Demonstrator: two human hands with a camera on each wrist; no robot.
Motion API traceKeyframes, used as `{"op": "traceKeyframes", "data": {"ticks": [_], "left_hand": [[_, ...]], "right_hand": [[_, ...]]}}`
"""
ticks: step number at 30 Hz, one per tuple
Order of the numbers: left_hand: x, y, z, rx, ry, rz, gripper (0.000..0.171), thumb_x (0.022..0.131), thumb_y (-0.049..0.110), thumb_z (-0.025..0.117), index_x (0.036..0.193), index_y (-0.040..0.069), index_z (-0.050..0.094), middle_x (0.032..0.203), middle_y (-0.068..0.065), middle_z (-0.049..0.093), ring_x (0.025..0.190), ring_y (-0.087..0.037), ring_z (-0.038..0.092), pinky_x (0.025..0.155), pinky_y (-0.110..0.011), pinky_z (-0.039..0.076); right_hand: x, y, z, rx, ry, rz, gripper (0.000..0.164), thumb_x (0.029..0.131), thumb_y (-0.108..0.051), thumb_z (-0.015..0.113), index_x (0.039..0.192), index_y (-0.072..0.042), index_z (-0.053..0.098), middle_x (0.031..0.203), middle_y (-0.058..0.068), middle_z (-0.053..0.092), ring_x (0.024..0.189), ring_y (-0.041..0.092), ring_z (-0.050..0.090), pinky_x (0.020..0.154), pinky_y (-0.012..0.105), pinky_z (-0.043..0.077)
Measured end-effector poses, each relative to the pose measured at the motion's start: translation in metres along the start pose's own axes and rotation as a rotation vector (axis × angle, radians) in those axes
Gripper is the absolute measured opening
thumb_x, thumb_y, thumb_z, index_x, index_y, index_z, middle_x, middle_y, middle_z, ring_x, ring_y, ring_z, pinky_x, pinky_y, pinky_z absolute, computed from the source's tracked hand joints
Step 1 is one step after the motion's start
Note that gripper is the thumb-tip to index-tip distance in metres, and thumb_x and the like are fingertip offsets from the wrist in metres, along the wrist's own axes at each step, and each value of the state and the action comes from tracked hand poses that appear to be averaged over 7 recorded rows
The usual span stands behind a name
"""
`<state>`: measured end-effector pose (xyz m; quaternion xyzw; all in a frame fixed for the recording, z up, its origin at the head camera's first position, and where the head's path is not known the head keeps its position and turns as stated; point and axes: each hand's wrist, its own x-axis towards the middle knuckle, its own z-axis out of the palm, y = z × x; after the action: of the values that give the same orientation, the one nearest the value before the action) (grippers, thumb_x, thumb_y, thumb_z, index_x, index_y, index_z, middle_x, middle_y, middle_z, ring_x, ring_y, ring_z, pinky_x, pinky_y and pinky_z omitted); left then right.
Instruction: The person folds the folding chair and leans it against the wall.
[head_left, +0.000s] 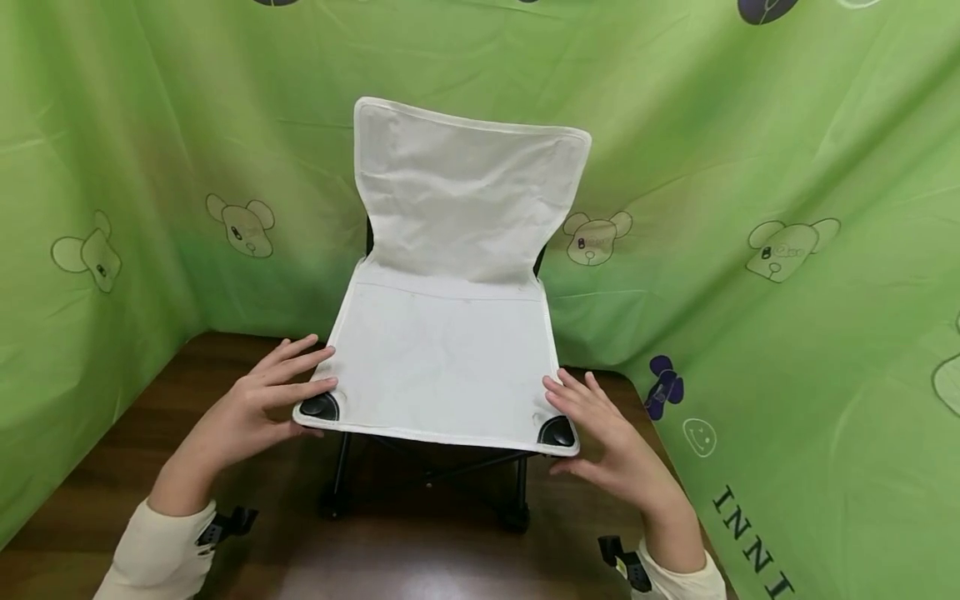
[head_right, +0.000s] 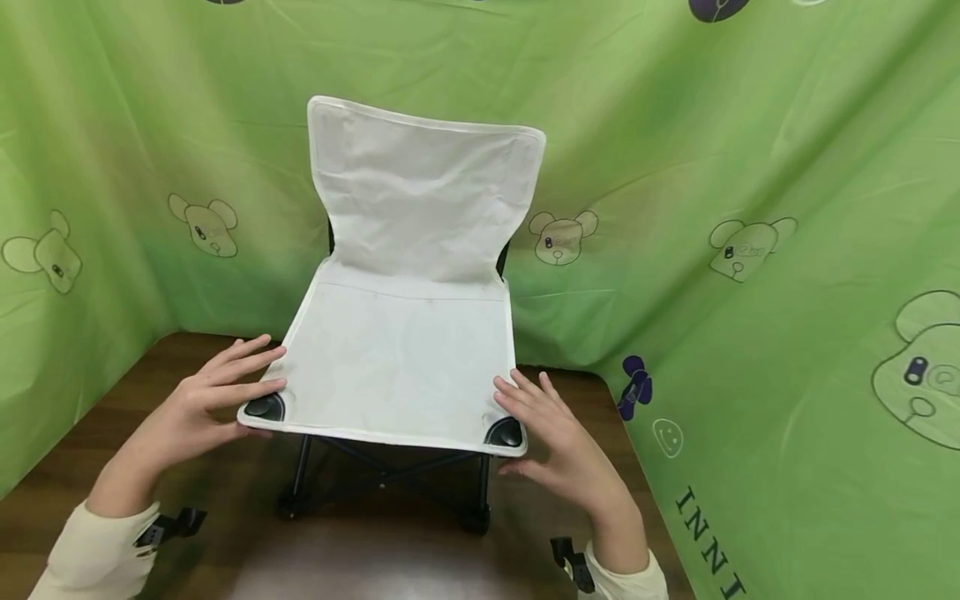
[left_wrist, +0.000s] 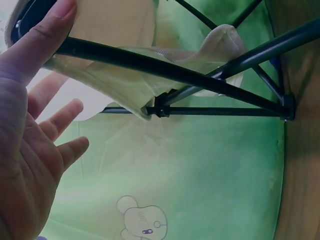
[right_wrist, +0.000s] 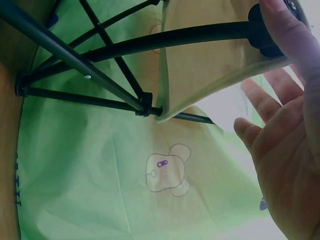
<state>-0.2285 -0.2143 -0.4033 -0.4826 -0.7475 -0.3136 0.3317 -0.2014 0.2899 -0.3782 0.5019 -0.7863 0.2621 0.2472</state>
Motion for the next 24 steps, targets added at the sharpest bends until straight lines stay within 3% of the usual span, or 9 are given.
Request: {"op": "traceKeyframes", "data": {"ticks": [8, 12, 19, 24], "left_hand": [[0.004, 0.001, 0.003, -0.057, 0.039, 0.061, 0.049, 0.094, 0.042, 0.073, 0.123, 0.003, 0.074, 0.142, -0.020, 0.061, 0.145, -0.035, 0.044, 0.126, -0.039, 0.024], [0.008, 0.005, 0.002, -0.102, 0.038, 0.108, 0.046, 0.093, 0.034, 0.075, 0.122, -0.002, 0.073, 0.139, -0.021, 0.063, 0.144, -0.032, 0.046, 0.125, -0.040, 0.027], [0.012, 0.014, -0.003, -0.123, 0.004, 0.169, 0.035, 0.098, 0.024, 0.070, 0.117, -0.005, 0.074, 0.129, -0.020, 0.069, 0.136, -0.026, 0.056, 0.118, -0.031, 0.039], [0.013, 0.017, -0.008, -0.227, -0.011, 0.162, 0.032, 0.092, 0.016, 0.077, 0.116, -0.006, 0.074, 0.127, -0.021, 0.070, 0.134, -0.022, 0.059, 0.111, -0.022, 0.044]], "right_hand": [[0.001, 0.003, 0.004, 0.046, 0.032, -0.069, 0.079, 0.066, -0.008, 0.089, 0.137, 0.010, 0.058, 0.147, 0.023, 0.056, 0.147, 0.037, 0.041, 0.128, 0.048, 0.015], [0.002, 0.003, 0.006, 0.078, 0.064, -0.132, 0.061, 0.075, -0.003, 0.080, 0.131, 0.013, 0.061, 0.142, 0.024, 0.059, 0.145, 0.035, 0.045, 0.128, 0.047, 0.018], [0.006, 0.000, 0.009, 0.168, 0.090, -0.193, 0.036, 0.100, -0.012, 0.066, 0.123, 0.015, 0.065, 0.135, 0.024, 0.065, 0.139, 0.032, 0.053, 0.126, 0.043, 0.024], [0.008, -0.004, 0.007, 0.225, 0.084, -0.199, 0.032, 0.099, -0.010, 0.068, 0.120, 0.014, 0.068, 0.130, 0.026, 0.067, 0.136, 0.032, 0.056, 0.124, 0.041, 0.030]]}}
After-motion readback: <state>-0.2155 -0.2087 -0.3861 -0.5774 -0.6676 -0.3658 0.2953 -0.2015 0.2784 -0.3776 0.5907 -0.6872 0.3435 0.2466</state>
